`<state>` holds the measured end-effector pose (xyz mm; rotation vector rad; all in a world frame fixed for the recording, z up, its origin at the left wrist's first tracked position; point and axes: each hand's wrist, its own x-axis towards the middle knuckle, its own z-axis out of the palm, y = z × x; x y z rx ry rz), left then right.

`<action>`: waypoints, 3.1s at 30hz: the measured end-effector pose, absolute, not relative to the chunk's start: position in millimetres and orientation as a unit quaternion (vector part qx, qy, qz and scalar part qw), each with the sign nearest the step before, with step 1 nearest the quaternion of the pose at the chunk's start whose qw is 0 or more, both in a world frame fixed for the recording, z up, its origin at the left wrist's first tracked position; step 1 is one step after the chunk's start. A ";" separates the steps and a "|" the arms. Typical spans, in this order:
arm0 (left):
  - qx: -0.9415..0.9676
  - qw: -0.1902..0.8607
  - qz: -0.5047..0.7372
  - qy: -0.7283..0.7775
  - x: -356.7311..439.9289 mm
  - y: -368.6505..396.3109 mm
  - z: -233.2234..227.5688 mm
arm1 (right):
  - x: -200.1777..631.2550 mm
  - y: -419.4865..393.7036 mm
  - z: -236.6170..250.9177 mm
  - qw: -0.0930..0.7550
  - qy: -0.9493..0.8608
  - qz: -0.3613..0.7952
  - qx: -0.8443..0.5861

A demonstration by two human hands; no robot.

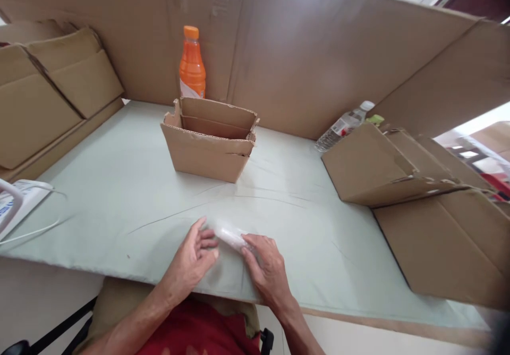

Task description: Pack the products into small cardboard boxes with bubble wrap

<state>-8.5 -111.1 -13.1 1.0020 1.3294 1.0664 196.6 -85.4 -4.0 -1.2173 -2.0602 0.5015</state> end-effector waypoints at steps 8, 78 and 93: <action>0.448 0.554 0.451 0.537 5.6 -111.3 -4.6 | 203.7 -88.9 5.1 0.332 -0.720 0.409 -0.452; 0.460 0.290 0.587 0.600 -119.6 49.0 8.0 | 180.1 102.3 60.0 0.247 -0.768 0.249 -0.536; 0.582 0.315 0.489 0.568 -59.8 -25.5 2.1 | 291.1 -93.0 -4.3 0.347 -0.676 0.183 -0.624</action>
